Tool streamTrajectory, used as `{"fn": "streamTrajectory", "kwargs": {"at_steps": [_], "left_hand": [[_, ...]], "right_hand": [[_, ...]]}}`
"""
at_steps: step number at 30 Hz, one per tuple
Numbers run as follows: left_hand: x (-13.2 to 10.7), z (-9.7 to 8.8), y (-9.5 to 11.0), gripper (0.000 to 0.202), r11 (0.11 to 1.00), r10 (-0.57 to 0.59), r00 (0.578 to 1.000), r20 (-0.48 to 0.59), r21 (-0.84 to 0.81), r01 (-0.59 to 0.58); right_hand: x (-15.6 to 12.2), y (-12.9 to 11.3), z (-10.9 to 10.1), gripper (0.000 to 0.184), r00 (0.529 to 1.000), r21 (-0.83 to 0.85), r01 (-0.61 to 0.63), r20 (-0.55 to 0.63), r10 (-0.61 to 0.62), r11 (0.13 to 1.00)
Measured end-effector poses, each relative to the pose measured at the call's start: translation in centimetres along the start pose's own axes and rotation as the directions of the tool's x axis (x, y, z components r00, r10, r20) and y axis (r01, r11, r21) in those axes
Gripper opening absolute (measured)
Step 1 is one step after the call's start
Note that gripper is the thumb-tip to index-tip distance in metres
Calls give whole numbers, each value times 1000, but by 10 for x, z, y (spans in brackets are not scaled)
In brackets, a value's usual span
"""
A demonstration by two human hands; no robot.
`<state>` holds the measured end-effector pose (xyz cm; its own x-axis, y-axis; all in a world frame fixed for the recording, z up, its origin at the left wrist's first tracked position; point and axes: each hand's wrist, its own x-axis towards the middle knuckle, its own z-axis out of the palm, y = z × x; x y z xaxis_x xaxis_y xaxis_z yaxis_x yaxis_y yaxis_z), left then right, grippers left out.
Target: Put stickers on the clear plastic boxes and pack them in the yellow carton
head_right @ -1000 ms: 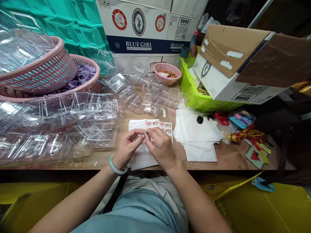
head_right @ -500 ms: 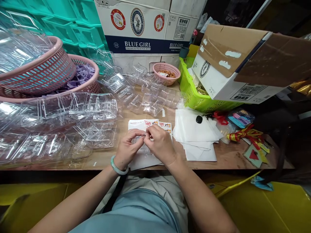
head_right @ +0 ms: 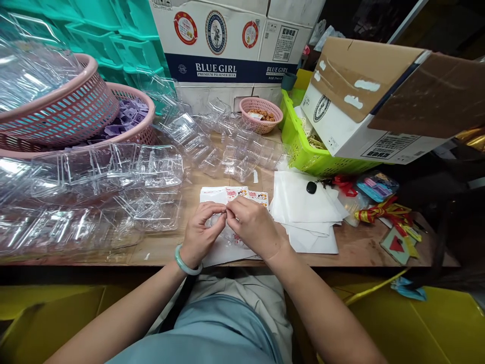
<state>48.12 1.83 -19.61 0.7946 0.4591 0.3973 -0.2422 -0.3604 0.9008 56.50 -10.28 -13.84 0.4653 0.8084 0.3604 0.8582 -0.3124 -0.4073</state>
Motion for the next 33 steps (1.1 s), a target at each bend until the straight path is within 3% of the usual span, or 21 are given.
{"fn": "streamTrajectory", "kwargs": {"at_steps": [5, 10, 15, 22, 29, 33], "left_hand": [[-2, 1, -1, 11, 999, 33, 999, -23, 18, -32], [-2, 0, -1, 9, 1000, 9, 999, -30, 10, -9], [-2, 1, 0, 11, 1000, 0, 999, -39, 2, 0], [-1, 1, -1, 10, 1000, -29, 999, -35, -1, 29], [-2, 1, 0, 10, 999, -46, 998, -47, 11, 46], [-3, 2, -1, 10, 999, -35, 998, -51, 11, 36]], "right_hand": [[4, -2, 0, 18, 1000, 29, -22, -16, 22, 999], [6, -1, 5, 15, 990, 160, -129, -39, 136, 979], [6, 3, 6, 12, 959, 293, -263, -29, 283, 919], [8, 9, 13, 6, 912, 489, -360, 4, 411, 795], [12, 41, -5, 22, 925, 714, -341, 136, 356, 611], [8, 41, -13, 30, 955, 602, -297, 187, 230, 741]]}}
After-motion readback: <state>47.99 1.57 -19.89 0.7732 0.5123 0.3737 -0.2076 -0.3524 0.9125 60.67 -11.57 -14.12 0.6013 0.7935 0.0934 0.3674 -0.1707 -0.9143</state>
